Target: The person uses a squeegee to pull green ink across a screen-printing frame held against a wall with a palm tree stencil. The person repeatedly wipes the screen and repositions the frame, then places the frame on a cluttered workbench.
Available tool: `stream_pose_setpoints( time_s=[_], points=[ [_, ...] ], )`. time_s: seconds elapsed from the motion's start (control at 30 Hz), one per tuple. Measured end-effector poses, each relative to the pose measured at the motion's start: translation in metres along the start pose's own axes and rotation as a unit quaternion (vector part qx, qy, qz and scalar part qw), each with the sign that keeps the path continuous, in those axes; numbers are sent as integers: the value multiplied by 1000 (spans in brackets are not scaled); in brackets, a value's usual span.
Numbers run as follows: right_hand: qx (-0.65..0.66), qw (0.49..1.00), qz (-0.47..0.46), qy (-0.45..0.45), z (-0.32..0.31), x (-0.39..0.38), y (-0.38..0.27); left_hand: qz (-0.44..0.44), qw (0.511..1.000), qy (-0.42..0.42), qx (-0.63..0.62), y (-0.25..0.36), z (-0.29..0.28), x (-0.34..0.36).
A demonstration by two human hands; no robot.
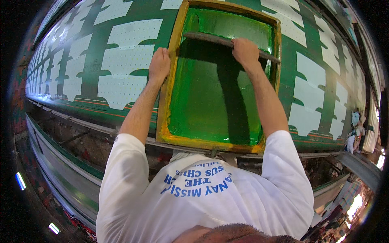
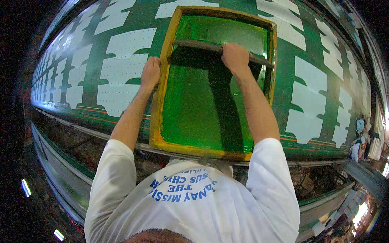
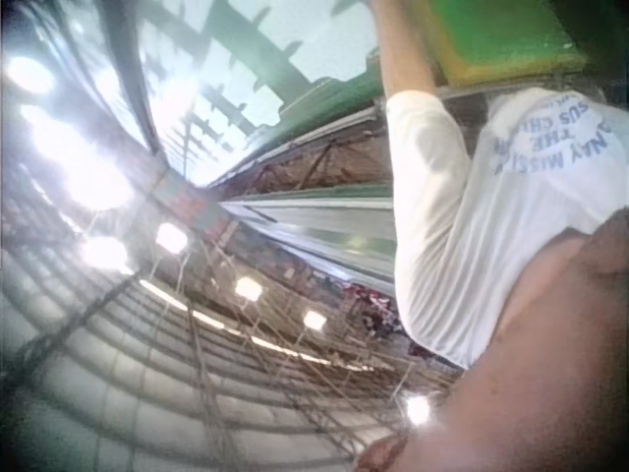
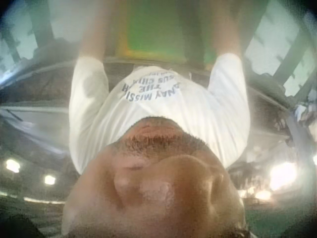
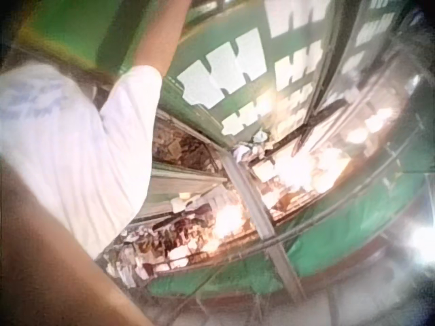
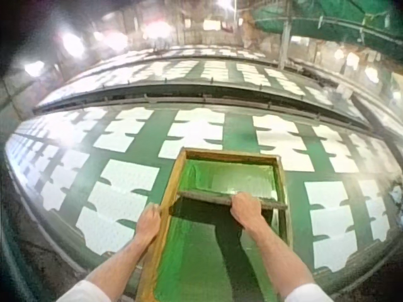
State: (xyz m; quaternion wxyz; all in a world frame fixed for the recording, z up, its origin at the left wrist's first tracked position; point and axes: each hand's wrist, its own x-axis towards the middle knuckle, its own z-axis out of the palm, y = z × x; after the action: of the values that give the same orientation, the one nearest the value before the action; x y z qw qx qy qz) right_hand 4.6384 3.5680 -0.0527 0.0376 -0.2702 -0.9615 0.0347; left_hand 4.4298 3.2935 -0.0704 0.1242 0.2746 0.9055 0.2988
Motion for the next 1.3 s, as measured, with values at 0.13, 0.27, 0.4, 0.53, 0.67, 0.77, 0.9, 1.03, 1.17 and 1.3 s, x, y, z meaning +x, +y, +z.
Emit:
stream_pose_setpoints(
  time_s=[0.13,0.27,0.4,0.53,0.67,0.77,0.9,1.03,1.17,1.3],
  points=[
    [13,1000,-3,8,-9,77,28,-34,999,-3,23,7,-2,-3],
    [-10,1000,-7,20,-18,107,36,-9,999,26,20,8,-1,-6],
    [19,1000,-24,0,-8,76,27,-18,999,24,35,10,0,-8],
    [20,999,-30,-4,-8,63,24,-36,997,10,64,14,0,-11],
    [36,999,-24,-6,-25,90,37,-33,996,34,74,19,-1,-13],
    [15,999,-37,14,-26,106,42,-45,996,22,72,20,-2,-14],
    [9,995,-60,75,-11,133,46,-44,997,18,69,22,-4,-14],
    [-33,998,-49,38,5,171,46,-50,997,4,57,22,-5,-14],
    [-30,997,-69,14,0,185,50,-46,997,8,59,15,-2,-13],
    [-3,992,-123,-36,-18,166,45,-24,999,9,22,3,0,-8]
  ],
)
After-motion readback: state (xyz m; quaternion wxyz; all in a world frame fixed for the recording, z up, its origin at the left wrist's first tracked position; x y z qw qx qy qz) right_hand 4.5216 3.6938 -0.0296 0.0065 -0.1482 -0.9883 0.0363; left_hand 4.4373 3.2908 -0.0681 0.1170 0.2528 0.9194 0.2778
